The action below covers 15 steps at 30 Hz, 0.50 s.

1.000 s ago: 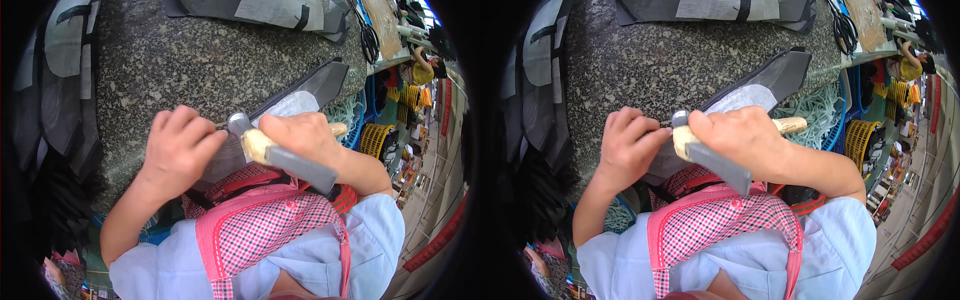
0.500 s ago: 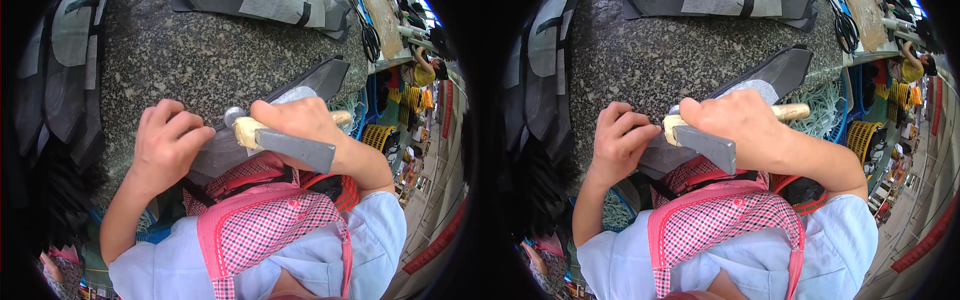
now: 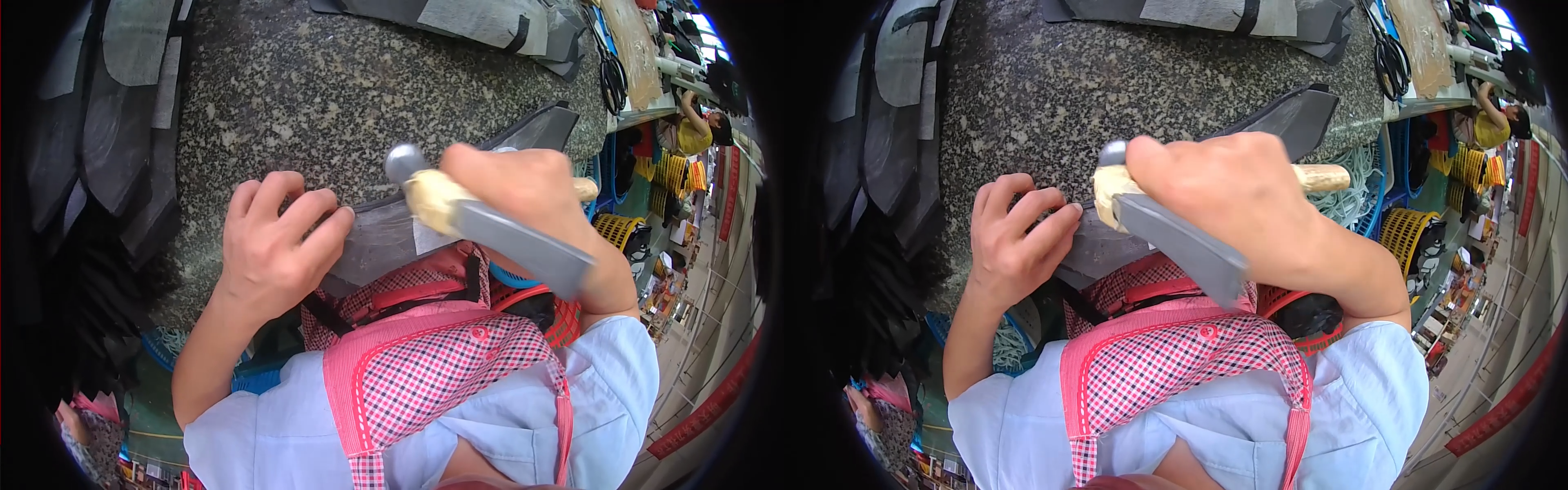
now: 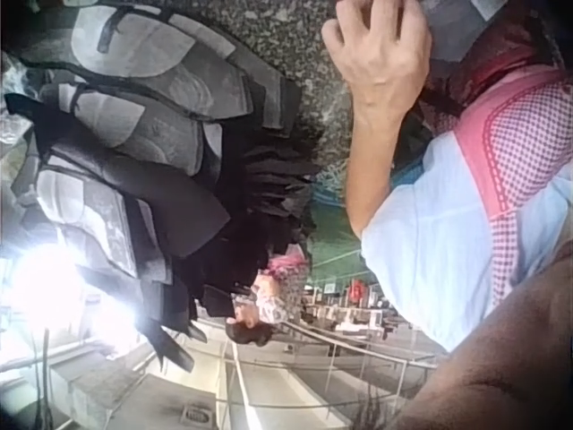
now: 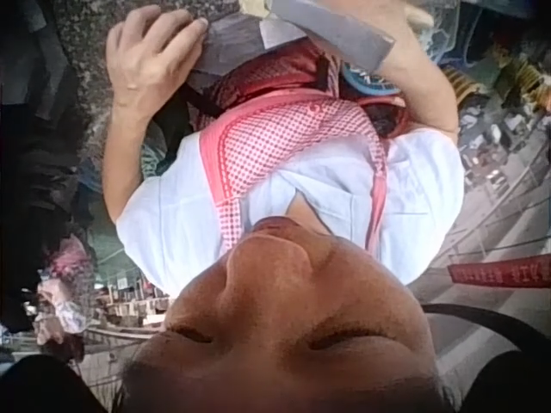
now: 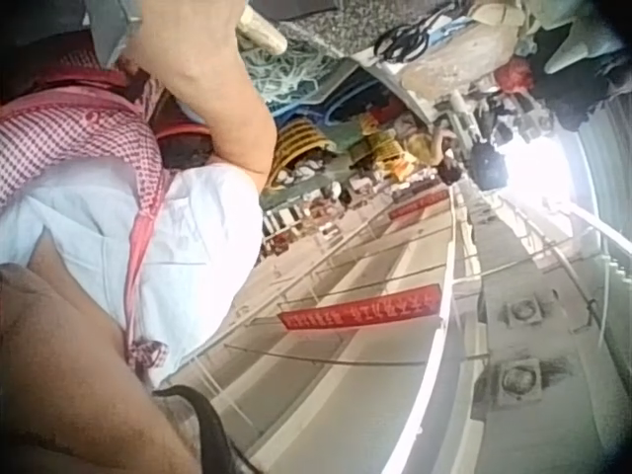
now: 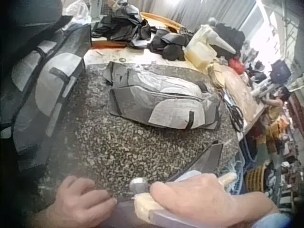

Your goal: Hammering the edges of leather shoe upper components to flatten seams on a factory workbench.

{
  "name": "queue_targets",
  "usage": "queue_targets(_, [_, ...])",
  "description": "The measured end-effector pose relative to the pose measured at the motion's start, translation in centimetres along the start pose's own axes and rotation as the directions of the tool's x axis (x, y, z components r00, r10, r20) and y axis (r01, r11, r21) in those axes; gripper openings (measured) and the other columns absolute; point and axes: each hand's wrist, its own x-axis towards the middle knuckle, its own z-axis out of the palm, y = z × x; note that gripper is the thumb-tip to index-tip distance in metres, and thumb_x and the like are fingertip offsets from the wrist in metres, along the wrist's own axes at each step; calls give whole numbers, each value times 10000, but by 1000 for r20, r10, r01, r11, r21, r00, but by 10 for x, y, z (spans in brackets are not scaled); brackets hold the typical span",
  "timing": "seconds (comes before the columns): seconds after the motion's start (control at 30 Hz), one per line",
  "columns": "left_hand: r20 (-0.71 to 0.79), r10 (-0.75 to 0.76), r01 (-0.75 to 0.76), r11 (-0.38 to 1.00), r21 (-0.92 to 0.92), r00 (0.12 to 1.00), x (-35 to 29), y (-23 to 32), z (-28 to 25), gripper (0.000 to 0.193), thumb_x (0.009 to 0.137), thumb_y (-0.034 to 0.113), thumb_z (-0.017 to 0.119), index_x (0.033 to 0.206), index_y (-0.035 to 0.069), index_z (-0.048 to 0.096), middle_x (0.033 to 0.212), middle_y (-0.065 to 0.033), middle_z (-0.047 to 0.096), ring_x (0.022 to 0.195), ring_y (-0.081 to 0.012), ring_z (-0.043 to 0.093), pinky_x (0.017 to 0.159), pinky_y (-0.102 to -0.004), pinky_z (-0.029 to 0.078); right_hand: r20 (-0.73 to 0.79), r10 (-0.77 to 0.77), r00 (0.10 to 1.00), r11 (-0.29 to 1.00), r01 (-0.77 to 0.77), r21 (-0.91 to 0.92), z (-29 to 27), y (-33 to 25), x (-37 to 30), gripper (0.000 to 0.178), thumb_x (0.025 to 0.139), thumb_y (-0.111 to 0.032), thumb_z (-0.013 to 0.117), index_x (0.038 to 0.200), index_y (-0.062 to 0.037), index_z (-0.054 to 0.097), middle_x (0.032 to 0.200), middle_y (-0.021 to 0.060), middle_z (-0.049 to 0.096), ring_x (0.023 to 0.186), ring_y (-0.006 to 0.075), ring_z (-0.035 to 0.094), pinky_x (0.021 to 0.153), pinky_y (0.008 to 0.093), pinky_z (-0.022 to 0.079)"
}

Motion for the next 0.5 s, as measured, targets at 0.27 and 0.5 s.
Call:
queue_targets(0.27, [-45, -150, 145, 984, -101, 988, -4, 0, 1, 306, 578, 123, 738, 877, 119, 668, 917, -10, 591, 896, -253, 531, 692, -380, 409, 127, 13, 992, 995, -25, 92, 22, -5, 0, 268, 714, -175, 658, 855, -61, 461, 609, 101, 575, 552, 296, 620, 451, 399, 456])
queue_targets(0.5, [-52, -117, 118, 993, 13, 992, -9, 6, -1, 287, 601, 125, 761, 874, 122, 672, 929, -16, 587, 921, -261, 525, 713, -394, 409, -10, -39, 999, 993, 40, 114, 10, -15, 0, 272, 698, -165, 663, 856, -59, 468, 615, 119, 579, 570, 314, 622, 465, 409, 462])
